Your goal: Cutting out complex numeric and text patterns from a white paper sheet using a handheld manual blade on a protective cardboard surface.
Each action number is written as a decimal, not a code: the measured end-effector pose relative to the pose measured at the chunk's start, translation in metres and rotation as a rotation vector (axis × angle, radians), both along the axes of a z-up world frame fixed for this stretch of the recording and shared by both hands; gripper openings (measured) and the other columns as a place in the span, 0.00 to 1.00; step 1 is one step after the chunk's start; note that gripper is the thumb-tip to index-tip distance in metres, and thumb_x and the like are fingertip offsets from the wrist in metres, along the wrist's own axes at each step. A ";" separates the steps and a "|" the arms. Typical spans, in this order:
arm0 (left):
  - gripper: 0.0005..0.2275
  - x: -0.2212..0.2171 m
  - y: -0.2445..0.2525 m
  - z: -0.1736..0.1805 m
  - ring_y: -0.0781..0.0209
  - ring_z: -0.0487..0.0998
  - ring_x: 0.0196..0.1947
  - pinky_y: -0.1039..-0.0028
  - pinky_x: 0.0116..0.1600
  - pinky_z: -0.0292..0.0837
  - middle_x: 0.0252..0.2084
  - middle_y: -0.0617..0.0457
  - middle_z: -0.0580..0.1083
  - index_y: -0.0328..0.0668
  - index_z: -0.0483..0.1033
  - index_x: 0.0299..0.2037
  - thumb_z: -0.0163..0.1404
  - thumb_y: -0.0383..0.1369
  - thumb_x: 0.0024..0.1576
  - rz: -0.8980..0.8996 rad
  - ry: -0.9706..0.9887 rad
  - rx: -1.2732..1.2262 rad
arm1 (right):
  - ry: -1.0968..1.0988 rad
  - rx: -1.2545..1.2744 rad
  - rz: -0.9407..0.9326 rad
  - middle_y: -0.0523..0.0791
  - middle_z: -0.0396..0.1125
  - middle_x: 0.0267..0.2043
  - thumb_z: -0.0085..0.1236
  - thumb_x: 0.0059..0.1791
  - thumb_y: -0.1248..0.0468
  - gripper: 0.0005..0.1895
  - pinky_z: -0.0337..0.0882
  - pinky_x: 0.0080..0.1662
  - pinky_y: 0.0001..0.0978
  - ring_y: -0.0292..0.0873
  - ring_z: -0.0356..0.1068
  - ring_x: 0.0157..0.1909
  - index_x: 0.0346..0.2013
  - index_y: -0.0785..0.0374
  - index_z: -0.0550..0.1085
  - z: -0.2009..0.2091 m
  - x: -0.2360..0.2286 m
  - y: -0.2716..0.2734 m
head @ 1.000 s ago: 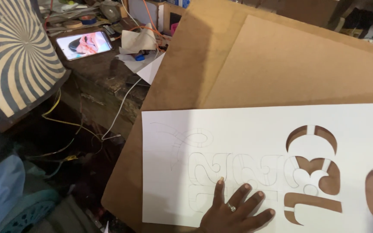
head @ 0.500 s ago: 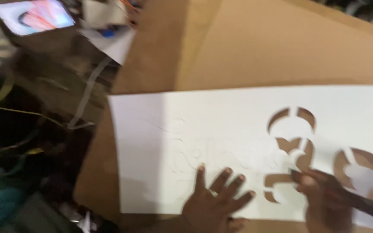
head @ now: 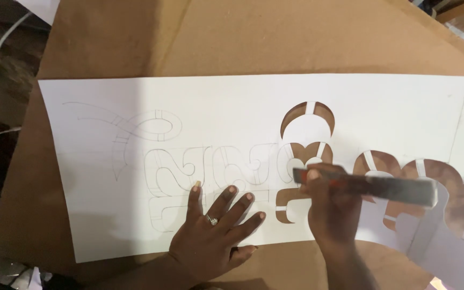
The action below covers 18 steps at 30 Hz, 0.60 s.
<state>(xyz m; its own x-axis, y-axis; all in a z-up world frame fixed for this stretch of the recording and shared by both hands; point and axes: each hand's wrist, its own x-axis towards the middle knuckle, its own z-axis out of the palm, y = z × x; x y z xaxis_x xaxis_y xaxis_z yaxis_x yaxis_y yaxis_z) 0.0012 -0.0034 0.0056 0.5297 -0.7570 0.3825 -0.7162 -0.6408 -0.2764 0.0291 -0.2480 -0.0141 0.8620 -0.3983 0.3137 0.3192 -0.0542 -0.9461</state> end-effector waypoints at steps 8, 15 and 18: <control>0.30 0.003 0.002 -0.005 0.45 0.55 0.73 0.21 0.62 0.48 0.74 0.49 0.57 0.59 0.65 0.68 0.50 0.58 0.57 0.001 -0.008 0.006 | 0.019 -0.120 -0.111 0.45 0.72 0.27 0.52 0.54 0.62 0.10 0.73 0.37 0.30 0.37 0.73 0.30 0.38 0.68 0.75 0.021 0.012 0.011; 0.31 0.003 0.004 -0.007 0.45 0.52 0.75 0.22 0.63 0.47 0.75 0.48 0.56 0.59 0.63 0.70 0.49 0.58 0.59 -0.006 -0.034 0.010 | -0.034 -0.210 -0.130 0.45 0.73 0.26 0.52 0.55 0.61 0.11 0.73 0.37 0.30 0.38 0.74 0.29 0.38 0.68 0.75 0.017 0.013 0.012; 0.31 0.003 0.005 -0.007 0.44 0.50 0.75 0.22 0.64 0.46 0.75 0.48 0.56 0.59 0.63 0.70 0.48 0.58 0.59 -0.005 -0.025 0.022 | -0.066 -0.234 -0.131 0.45 0.73 0.26 0.51 0.56 0.62 0.11 0.74 0.36 0.30 0.38 0.74 0.29 0.38 0.68 0.75 0.016 0.014 0.012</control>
<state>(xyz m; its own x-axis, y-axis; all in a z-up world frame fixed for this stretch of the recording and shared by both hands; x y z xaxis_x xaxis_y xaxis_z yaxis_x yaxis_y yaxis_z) 0.0041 0.0017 -0.0012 0.5164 -0.7681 0.3786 -0.7123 -0.6307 -0.3080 0.0430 -0.2365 0.0020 0.7821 -0.4153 0.4645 0.3558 -0.3142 -0.8801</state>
